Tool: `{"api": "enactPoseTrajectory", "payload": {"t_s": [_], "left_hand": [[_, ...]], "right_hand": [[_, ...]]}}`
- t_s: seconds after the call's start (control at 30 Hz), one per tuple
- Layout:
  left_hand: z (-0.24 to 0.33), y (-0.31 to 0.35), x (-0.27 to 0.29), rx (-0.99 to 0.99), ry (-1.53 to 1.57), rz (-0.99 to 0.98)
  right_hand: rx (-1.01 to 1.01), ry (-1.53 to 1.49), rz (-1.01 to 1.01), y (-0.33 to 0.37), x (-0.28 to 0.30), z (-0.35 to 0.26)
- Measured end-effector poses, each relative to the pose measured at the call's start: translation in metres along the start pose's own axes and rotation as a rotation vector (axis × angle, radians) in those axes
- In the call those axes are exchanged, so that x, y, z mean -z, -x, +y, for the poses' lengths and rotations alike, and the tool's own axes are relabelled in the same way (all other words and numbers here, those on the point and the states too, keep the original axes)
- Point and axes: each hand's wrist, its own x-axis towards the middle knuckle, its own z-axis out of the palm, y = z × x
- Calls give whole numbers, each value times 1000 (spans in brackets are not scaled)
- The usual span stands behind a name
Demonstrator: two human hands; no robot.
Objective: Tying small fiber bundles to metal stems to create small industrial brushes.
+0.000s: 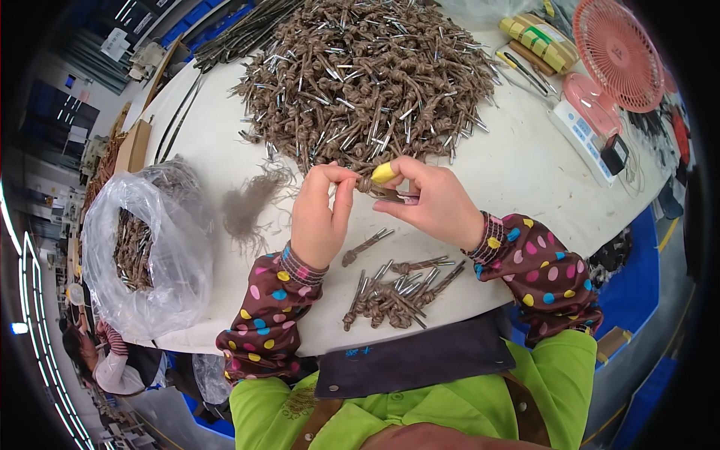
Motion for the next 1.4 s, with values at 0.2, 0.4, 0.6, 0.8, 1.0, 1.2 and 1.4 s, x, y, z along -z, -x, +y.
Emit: {"api": "enactPoseTrajectory", "payload": {"t_s": [0.2, 0.4, 0.6, 0.8, 1.0, 1.2, 1.4], "left_hand": [[8, -7, 5, 111, 142, 25], [-5, -9, 6, -295, -312, -10], [9, -6, 9, 125, 59, -22], [6, -4, 2, 102, -53, 33], [5, -5, -1, -53, -250, 79], [1, -10, 2, -288, -260, 108], [-6, -12, 3, -364, -184, 59]], "right_hand": [[-295, -251, -107, -6, 3, 5], [-587, -546, -295, -9, 13, -5], [-597, -580, -286, -9, 12, -6], [-511, -530, -242, -6, 3, -2], [-548, -581, -245, -5, 2, -2], [-563, -528, -305, -6, 7, -2], [-374, -534, -308, -1, -2, 10]]}}
